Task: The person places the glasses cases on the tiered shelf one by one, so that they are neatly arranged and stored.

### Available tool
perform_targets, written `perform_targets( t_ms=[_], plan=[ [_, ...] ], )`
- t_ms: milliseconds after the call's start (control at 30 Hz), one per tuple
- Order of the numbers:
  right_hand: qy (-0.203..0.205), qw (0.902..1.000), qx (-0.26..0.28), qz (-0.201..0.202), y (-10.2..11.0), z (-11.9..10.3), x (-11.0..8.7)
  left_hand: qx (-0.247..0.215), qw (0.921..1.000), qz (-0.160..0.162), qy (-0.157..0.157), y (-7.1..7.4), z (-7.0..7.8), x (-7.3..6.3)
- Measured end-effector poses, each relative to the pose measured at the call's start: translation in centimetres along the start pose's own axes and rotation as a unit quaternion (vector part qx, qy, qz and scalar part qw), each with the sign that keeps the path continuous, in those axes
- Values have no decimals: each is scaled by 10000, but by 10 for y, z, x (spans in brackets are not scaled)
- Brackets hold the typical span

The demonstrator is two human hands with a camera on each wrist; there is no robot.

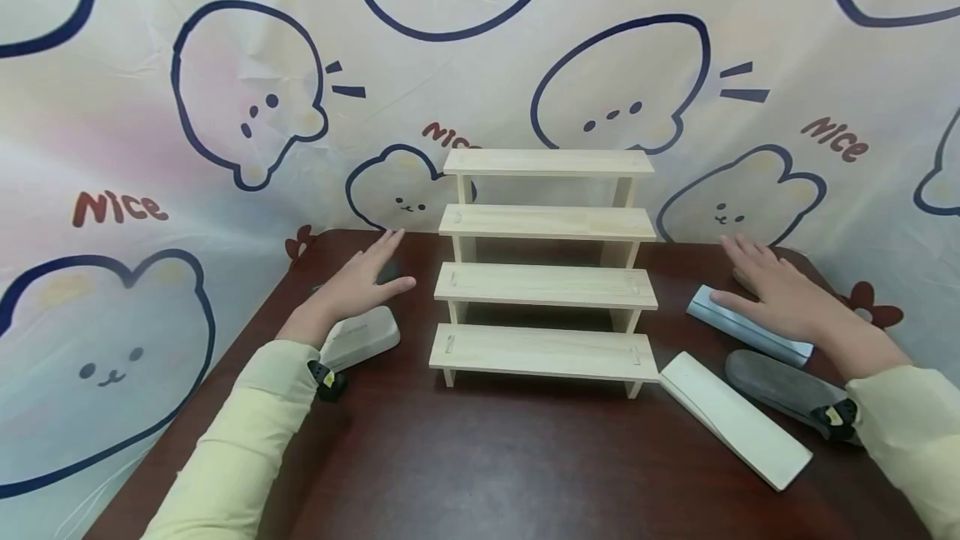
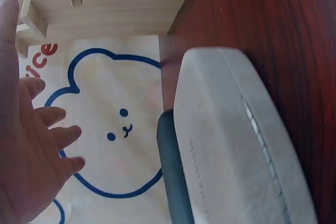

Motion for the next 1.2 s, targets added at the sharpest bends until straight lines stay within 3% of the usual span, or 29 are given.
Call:
perform_targets(
  t_ms=[100,200,467,567,733,900,1033,1200],
  plan=[
    [-85,9994,302,137,3,-1,-7,-702,9974,62,165,-4,4,-1],
    [-239,9978,547,292,6,1,-15,-1462,9883,97,411,-10,9,-2],
    [-482,9940,791,589,4,6,-37,-2940,9504,26,1019,-25,14,-3],
    [-355,9919,926,799,4,6,-45,-3372,9338,-72,1194,-30,16,-2],
    [59,9857,1121,1259,3,5,-58,-3793,9131,-222,1479,-36,20,-2],
    [-47,9851,1230,1198,0,6,-70,-4088,8963,-377,1676,-41,23,-2],
    [-302,9857,1249,1086,-3,8,-80,-4229,8885,-434,1726,-45,26,-3],
    [-387,9858,1201,1104,-5,6,-90,-4283,8859,-452,1725,-48,26,-2]
  ],
)
Point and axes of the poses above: each hand's wrist, its own x-axis towards the middle knuckle, its own y-axis out of the back of the hand, z = x × y, the point moved 5 cm from there along x, towards the middle knuckle, and after that the axes turned 15 degrees about z, right-handed, at the moved point
